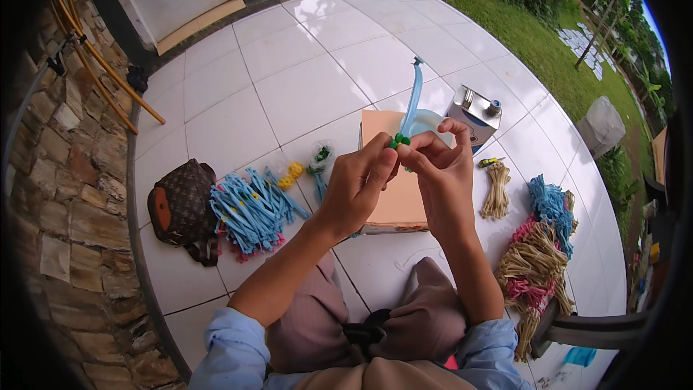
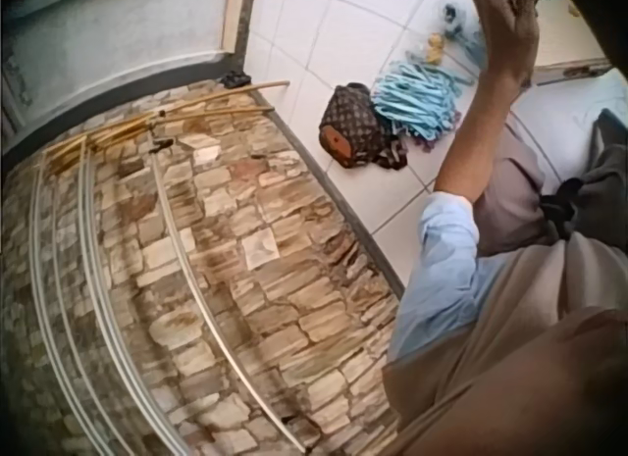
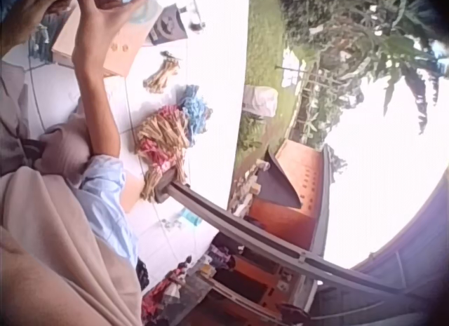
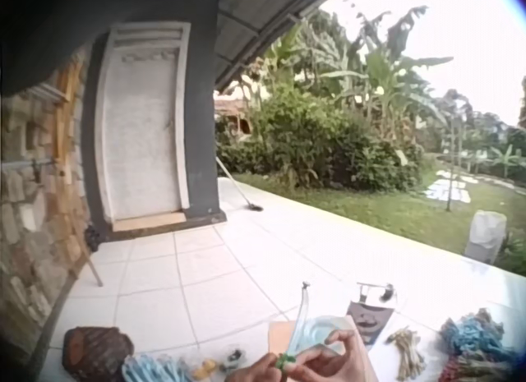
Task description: The person attaches small yellow and green flower-shaped plastic pieces to the ends of blue plastic strips by hand while working over a cardboard box.
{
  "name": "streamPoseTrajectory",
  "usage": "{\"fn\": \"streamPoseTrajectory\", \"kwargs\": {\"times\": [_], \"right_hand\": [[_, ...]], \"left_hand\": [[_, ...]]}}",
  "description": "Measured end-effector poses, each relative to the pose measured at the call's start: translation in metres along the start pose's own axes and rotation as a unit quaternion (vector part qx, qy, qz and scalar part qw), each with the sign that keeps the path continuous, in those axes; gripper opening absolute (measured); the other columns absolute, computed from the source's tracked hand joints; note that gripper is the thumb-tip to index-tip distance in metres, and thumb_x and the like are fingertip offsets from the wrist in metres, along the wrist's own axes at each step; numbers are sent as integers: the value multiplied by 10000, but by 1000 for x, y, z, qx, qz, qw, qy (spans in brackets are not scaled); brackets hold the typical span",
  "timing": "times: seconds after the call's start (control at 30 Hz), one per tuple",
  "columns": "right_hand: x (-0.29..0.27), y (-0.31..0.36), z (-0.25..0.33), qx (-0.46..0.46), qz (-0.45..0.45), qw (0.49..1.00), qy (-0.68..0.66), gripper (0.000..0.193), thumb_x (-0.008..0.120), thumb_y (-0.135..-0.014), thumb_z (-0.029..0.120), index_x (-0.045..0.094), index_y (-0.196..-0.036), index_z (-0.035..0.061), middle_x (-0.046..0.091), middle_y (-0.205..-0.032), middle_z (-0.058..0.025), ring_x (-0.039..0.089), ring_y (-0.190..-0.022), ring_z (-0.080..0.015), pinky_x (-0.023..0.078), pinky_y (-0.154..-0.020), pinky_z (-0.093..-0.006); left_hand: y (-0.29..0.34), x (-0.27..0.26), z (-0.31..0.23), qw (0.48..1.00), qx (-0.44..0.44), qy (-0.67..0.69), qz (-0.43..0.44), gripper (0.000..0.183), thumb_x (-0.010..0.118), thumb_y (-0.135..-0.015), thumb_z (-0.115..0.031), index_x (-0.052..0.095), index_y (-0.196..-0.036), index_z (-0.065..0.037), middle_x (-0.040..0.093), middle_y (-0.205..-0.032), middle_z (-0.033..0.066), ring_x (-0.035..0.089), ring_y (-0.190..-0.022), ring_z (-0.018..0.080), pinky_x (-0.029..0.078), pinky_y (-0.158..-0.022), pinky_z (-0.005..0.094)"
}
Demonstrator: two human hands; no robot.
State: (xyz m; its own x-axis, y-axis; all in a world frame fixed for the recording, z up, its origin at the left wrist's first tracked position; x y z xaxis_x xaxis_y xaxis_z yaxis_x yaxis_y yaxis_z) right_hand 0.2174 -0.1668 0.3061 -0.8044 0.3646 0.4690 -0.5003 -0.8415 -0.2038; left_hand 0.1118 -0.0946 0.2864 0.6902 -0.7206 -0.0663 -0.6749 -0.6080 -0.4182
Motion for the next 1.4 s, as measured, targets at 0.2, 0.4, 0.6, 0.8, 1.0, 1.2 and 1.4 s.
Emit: {"fn": "streamPoseTrajectory", "kwargs": {"times": [0.2,0.4,0.6,0.8,1.0,1.2,1.4], "right_hand": [[4,3,2,-15,-50,998,-22,646,660,-756,0,172,-1172,80,568,-846,-98,559,-819,-154,455,-786,-277],[10,3,-6,-125,-27,987,94,788,656,-761,2,74,-1283,99,565,-764,-96,582,-721,-144,474,-662,-232],[9,-3,-8,-181,2,976,119,777,591,-785,-50,64,-1309,174,557,-738,-120,566,-600,-167,484,-467,-267],[1,-14,-4,-207,-69,969,114,776,623,-768,-38,91,-1309,123,546,-651,-56,552,-613,-106,431,-556,-200],[-8,-25,-5,-169,-116,971,123,752,631,-791,38,82,-1303,75,581,-706,-77,565,-652,-117,436,-655,-213],[-13,-3,-74,171,79,976,108,655,478,-912,241,-13,-1310,65,603,-771,-174,572,-590,-173,477,-591,-249],[-45,9,-81,259,203,915,232,488,492,-902,232,243,-1280,51,613,-820,-153,578,-702,-157,472,-686,-285]], "left_hand": [[-4,1,-1,997,-55,56,-18,338,347,-957,-266,476,-757,-26,356,-561,-32,301,-499,50,309,-467,218],[2,10,-1,996,1,-70,-61,384,343,-957,-279,490,-714,-21,359,-532,-34,312,-482,45,316,-457,218],[3,13,5,998,-11,4,-70,398,331,-958,-285,529,-763,-1,382,-534,-15,363,-478,52,321,-454,221],[-4,7,3,998,-50,40,-18,272,444,-926,-222,549,-825,8,465,-607,4,460,-559,67,363,-493,212],[-2,-23,-15,997,-70,-42,-10,166,669,-774,-161,576,-822,-33,576,-753,43,553,-766,104,435,-694,251],[-26,-89,-27,963,137,117,-200,190,557,-868,-226,427,-878,-88,501,-908,31,626,-820,200,496,-747,326],[14,-175,27,969,-140,10,-203,231,520,-885,-286,387,-851,-100,501,-765,45,480,-552,64,389,-481,191]]}}
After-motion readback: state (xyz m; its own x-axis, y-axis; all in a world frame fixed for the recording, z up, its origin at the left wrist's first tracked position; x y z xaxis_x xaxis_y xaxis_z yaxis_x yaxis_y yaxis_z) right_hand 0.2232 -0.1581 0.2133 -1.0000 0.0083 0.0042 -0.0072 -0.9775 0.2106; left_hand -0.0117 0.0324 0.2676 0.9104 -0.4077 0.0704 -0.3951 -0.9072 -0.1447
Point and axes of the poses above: each hand's wrist, its own y-axis away from the middle knuckle, its own x-axis out of the palm, z = x × y, the point moved 1 cm from there along -y, towards the middle knuckle
